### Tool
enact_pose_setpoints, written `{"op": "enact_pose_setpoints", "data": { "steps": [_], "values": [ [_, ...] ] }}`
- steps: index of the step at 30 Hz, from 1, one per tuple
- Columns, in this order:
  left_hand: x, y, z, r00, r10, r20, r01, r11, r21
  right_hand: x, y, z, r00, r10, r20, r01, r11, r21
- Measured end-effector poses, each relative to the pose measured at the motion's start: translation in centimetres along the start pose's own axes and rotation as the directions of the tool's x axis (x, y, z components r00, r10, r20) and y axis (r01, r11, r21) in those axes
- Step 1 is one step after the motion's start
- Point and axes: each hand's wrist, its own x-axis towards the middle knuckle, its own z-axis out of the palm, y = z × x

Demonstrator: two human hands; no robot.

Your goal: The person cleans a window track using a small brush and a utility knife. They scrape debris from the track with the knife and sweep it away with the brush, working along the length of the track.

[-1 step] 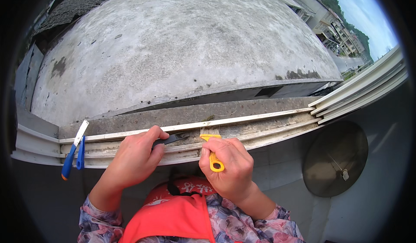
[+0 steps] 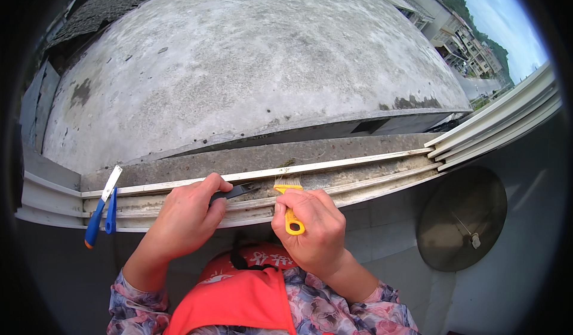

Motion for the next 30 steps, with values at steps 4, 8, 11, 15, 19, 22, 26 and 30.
{"op": "enact_pose_setpoints", "data": {
  "steps": [4,8,11,15,19,22,26,30],
  "values": [
    [0.1,-0.3,0.4,0.999,0.022,-0.028,-0.022,1.000,0.014,0.1,-0.9,1.1,0.995,-0.085,0.047,0.079,0.990,0.114],
    [-0.4,-0.6,0.2,0.999,0.011,-0.045,-0.011,1.000,-0.009,0.2,-0.8,-0.6,0.998,-0.069,0.001,0.069,0.994,0.084],
    [-0.7,-0.2,-1.1,0.999,-0.042,0.007,0.042,0.998,-0.053,-0.2,-0.4,-1.2,1.000,-0.014,-0.019,0.015,0.998,0.059],
    [-0.5,-1.0,-0.9,0.999,-0.021,0.025,0.023,0.997,-0.078,-0.7,0.0,-0.5,1.000,-0.008,0.000,0.008,0.999,0.039],
    [0.0,-1.0,-0.1,1.000,-0.004,0.020,0.006,0.997,-0.081,-0.4,-0.7,0.7,0.997,-0.058,0.049,0.052,0.993,0.106],
    [0.2,-0.9,0.0,1.000,0.004,0.021,-0.002,0.996,-0.087,-0.2,-1.1,0.0,0.998,-0.048,0.029,0.044,0.991,0.129],
    [0.2,-1.0,0.0,0.999,0.012,0.035,-0.008,0.994,-0.111,-0.3,-0.4,-1.4,0.998,0.006,-0.066,0.002,0.993,0.121],
    [0.3,-0.3,-1.0,0.998,-0.057,0.031,0.063,0.963,-0.262,-0.6,0.4,-2.8,0.984,0.078,-0.159,-0.055,0.989,0.140]
  ]
}}
